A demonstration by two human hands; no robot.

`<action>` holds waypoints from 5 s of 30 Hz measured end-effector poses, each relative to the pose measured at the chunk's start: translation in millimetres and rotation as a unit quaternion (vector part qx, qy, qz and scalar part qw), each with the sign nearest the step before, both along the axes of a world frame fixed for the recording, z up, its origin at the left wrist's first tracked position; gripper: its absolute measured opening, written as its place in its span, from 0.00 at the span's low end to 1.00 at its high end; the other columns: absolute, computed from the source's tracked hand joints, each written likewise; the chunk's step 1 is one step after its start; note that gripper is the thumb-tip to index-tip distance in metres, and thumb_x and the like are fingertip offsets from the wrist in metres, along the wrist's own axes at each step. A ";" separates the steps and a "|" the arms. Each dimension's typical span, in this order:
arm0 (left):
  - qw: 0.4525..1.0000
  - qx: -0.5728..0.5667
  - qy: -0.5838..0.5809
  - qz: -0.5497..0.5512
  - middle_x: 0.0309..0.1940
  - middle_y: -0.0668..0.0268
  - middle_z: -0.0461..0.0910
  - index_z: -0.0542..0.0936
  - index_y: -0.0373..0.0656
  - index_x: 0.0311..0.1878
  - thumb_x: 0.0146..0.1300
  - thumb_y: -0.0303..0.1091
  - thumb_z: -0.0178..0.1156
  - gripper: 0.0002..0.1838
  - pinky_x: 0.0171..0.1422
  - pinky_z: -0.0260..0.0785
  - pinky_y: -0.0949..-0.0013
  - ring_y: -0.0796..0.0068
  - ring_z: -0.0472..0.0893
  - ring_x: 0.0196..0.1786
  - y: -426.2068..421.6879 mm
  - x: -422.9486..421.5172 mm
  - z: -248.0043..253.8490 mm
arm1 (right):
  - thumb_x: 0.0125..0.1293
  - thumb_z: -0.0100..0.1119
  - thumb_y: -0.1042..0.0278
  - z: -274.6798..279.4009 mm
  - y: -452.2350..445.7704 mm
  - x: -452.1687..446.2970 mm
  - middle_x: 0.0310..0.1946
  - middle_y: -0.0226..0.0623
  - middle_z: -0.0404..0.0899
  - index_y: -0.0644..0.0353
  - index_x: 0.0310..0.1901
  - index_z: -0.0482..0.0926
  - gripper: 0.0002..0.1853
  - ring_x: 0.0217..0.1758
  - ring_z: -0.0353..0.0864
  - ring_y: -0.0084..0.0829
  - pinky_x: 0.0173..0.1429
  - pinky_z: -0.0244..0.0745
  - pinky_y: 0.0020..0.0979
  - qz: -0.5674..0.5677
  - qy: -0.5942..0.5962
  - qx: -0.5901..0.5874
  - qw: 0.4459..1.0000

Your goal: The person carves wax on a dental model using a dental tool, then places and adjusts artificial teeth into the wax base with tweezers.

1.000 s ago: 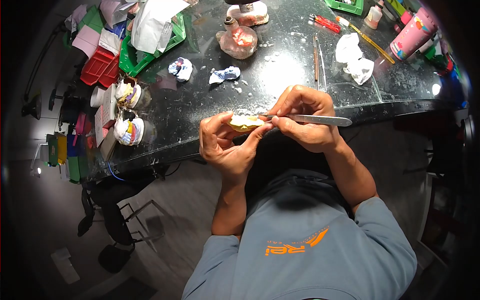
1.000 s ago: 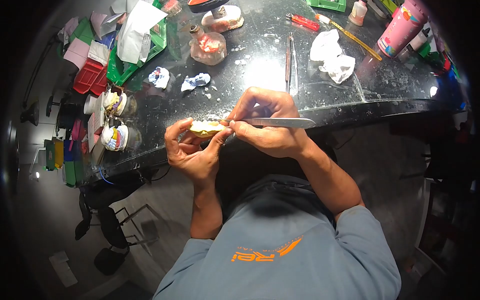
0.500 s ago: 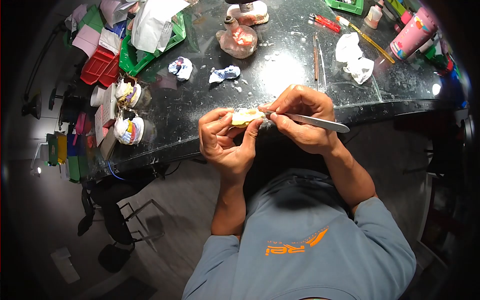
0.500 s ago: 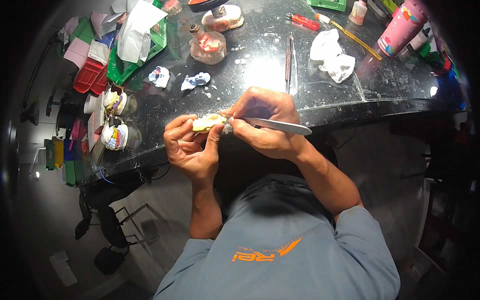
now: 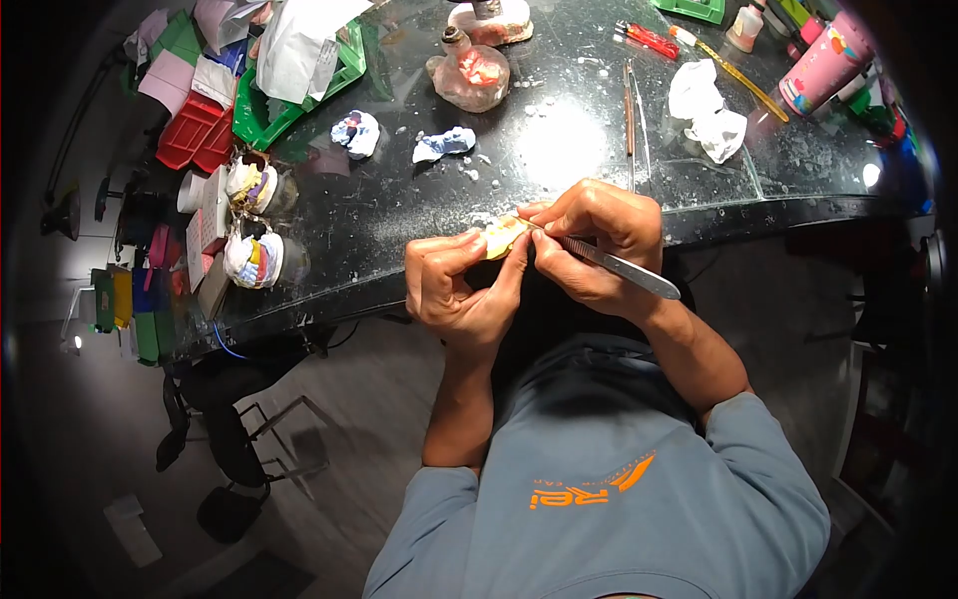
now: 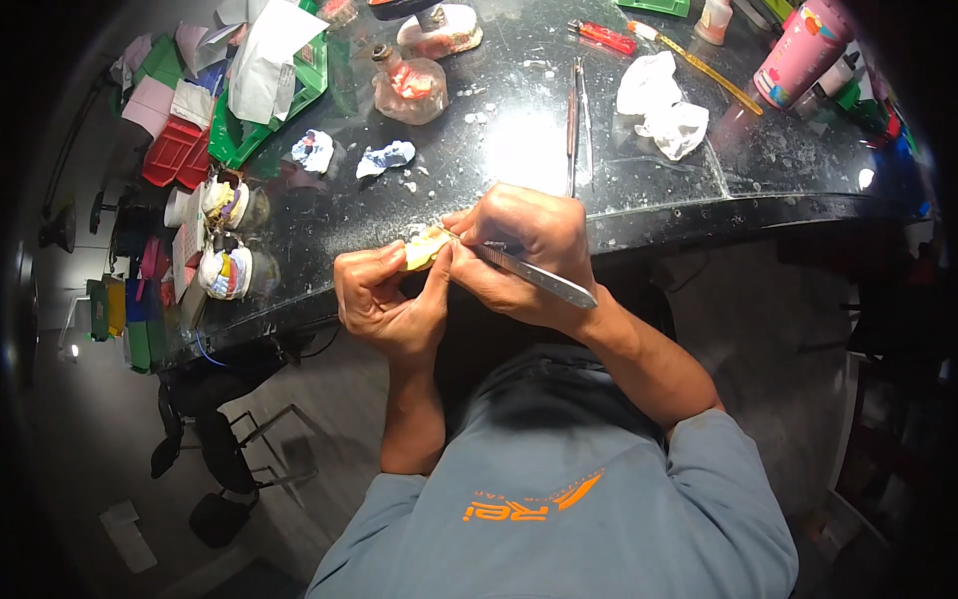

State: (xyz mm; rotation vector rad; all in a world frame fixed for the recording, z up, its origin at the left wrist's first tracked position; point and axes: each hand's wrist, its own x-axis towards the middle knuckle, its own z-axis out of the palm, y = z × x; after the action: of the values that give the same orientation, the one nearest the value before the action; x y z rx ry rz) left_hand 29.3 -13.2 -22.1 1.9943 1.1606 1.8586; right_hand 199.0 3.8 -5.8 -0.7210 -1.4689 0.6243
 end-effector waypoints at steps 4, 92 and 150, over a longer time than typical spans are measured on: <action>1.000 -0.001 0.002 0.014 0.45 0.61 0.78 0.79 0.39 0.43 0.47 0.15 0.85 0.25 0.50 0.84 0.70 0.73 0.83 0.46 -0.7 2.1 -0.6 | 0.56 0.79 0.75 -0.1 0.8 1.1 0.26 0.42 0.85 0.65 0.29 0.83 0.10 0.39 0.95 0.38 0.35 0.83 0.34 -0.017 -0.037 0.013 0.999; 0.889 -0.267 -0.128 -0.350 0.69 0.37 0.78 0.82 0.34 0.40 0.54 0.20 0.84 0.17 0.67 0.84 0.60 0.60 0.87 0.63 11.2 -37.1 21.8 | 0.60 0.75 0.85 -0.7 1.2 0.1 0.38 0.45 0.90 0.68 0.37 0.86 0.07 0.44 0.95 0.35 0.46 0.90 0.31 0.023 0.059 0.024 0.998; 0.975 -0.179 -0.052 -0.117 0.55 0.62 0.77 0.85 0.34 0.60 0.45 0.17 0.85 0.34 0.53 0.90 0.71 0.72 0.89 0.50 3.8 -4.5 17.0 | 0.56 0.76 0.81 -0.3 -0.5 0.5 0.32 0.41 0.88 0.63 0.32 0.83 0.08 0.43 0.96 0.40 0.46 0.91 0.34 0.037 0.013 0.070 0.997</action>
State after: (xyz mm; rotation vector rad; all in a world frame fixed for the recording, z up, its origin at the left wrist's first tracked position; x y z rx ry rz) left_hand 24.7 -9.4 -5.1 1.7276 1.0874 1.4965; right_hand 199.5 3.3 -6.1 -0.5495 -1.5040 0.5792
